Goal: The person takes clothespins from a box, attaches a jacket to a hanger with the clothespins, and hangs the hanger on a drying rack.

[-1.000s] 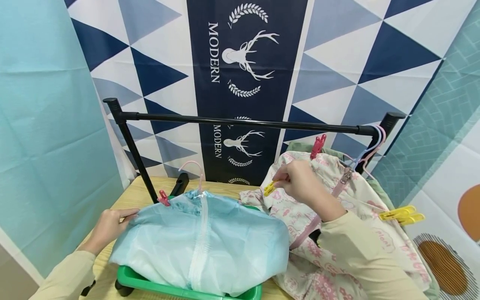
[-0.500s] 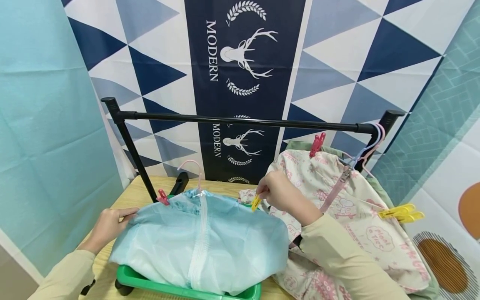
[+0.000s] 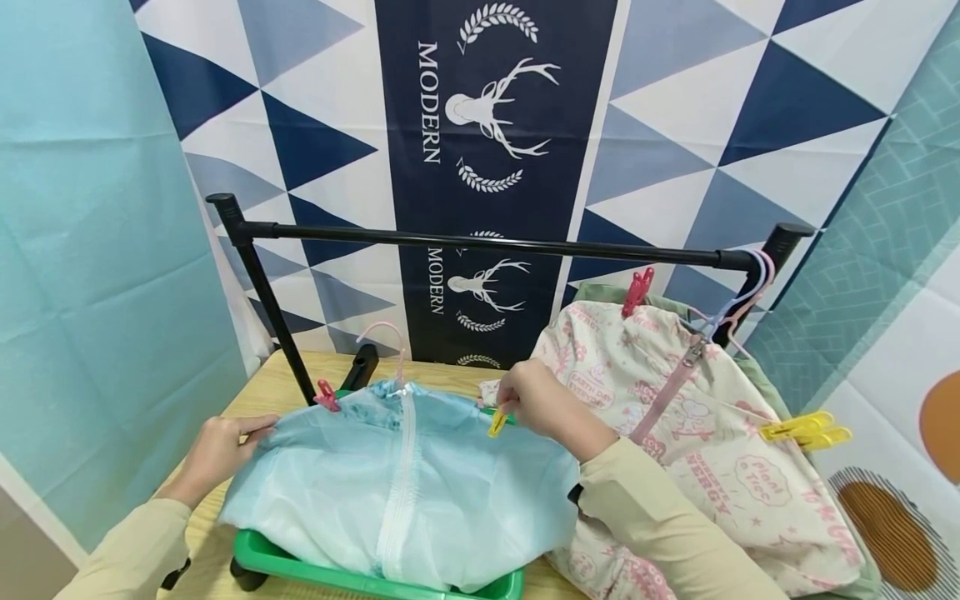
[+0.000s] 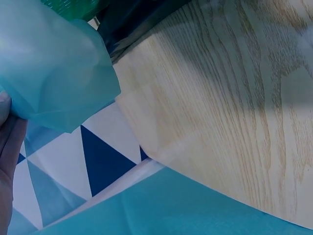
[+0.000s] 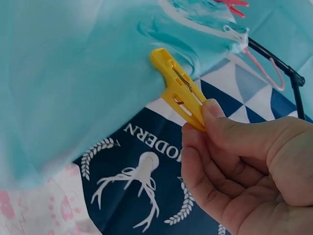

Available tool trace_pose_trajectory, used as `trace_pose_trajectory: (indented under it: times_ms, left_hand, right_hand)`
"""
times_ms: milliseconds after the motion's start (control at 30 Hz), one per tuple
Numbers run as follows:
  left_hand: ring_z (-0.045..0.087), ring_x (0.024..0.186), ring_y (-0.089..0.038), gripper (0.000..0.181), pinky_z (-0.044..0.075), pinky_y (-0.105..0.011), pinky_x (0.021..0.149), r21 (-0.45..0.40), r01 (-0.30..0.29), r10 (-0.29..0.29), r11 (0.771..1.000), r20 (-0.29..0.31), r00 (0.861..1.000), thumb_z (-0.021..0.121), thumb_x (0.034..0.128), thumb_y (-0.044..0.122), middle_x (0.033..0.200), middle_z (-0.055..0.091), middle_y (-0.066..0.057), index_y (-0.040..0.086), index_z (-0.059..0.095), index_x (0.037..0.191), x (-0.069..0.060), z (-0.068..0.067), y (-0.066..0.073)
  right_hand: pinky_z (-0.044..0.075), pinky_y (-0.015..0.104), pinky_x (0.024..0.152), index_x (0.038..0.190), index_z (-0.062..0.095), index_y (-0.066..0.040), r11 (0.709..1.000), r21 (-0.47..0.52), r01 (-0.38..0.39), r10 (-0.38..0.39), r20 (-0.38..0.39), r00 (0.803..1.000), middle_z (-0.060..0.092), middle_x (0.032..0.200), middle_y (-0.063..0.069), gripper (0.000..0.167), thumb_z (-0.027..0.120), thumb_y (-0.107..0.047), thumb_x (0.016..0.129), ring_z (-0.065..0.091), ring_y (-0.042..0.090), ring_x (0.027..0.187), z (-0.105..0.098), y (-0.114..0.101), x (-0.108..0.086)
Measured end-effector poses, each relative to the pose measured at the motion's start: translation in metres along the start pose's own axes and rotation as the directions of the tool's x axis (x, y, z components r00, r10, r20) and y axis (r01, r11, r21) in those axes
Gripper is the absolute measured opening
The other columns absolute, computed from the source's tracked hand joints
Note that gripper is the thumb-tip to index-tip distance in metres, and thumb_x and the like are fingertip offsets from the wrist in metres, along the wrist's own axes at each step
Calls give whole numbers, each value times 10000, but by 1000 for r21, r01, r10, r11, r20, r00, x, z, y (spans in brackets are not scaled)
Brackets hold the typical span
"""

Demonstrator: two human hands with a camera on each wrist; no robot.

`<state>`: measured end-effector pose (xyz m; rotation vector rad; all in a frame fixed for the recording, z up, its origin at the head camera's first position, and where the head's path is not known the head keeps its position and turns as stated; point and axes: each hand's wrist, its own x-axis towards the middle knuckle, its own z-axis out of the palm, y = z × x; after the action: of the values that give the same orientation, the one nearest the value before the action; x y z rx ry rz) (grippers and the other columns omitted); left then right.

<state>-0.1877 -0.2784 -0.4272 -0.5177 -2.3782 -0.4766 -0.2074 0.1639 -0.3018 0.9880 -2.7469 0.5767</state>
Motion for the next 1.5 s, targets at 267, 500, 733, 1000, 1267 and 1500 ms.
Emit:
trace_pose_trajectory:
  times_ms: [267, 500, 733, 1000, 1267, 1500]
  left_hand:
    - [728, 692, -283, 212, 581, -362, 578, -2, 50, -50, 999, 24, 998, 752, 724, -87, 854, 757, -162, 1, 775, 915, -2, -1, 1]
    - [726, 679, -272, 201, 578, -356, 570, 2, 48, -48, 999, 35, 998, 751, 732, -66, 843, 756, -164, 2, 775, 920, -1, 0, -1]
    - [717, 651, -260, 201, 560, -323, 532, 9, 50, -50, 999, 34, 998, 750, 732, -68, 828, 754, -166, 2, 775, 918, -5, -4, -2]
    - [713, 653, -266, 195, 569, -351, 565, 8, 70, -71, 997, 67, 995, 745, 750, -61, 833, 755, -164, 9, 775, 930, 1, -5, -1]
    - [615, 490, -174, 194, 459, -244, 454, 78, 51, -53, 996, 26, 998, 746, 751, -48, 746, 744, -148, 31, 780, 925, 6, -8, 8]
    - [599, 468, -175, 209, 411, -228, 439, 57, 11, -5, 998, -102, 995, 746, 743, -69, 778, 749, -154, 12, 774, 933, 19, -16, 19]
  right_hand:
    - [570, 276, 679, 1047, 707, 19, 997, -80, 17, -14, 29, 999, 726, 903, 90, 294, 776, -111, 792, 640, 138, 752, 7, 4, -6]
    - [581, 377, 768, 1162, 642, 48, 998, -36, -51, 53, 49, 997, 706, 1011, 128, 453, 777, -190, 800, 679, 269, 914, 16, 19, -21]
    - [563, 210, 651, 1004, 732, -9, 989, 108, -104, 103, 11, 995, 746, 878, 88, 214, 724, -157, 848, 682, 130, 734, 34, 29, -31]
    - [516, 163, 563, 881, 771, -63, 973, 190, -133, 172, -209, 963, 758, 816, 68, 68, 722, -64, 833, 624, -12, 633, 58, 35, -43]
    - [554, 208, 615, 881, 750, -39, 980, 185, -74, 141, -383, 913, 750, 817, 77, 74, 710, -6, 827, 685, 125, 698, 71, 32, -45]
    - [578, 258, 656, 852, 735, -57, 983, 161, -89, 158, -488, 858, 739, 804, 57, 68, 716, 1, 822, 692, 180, 724, 64, 29, -46]
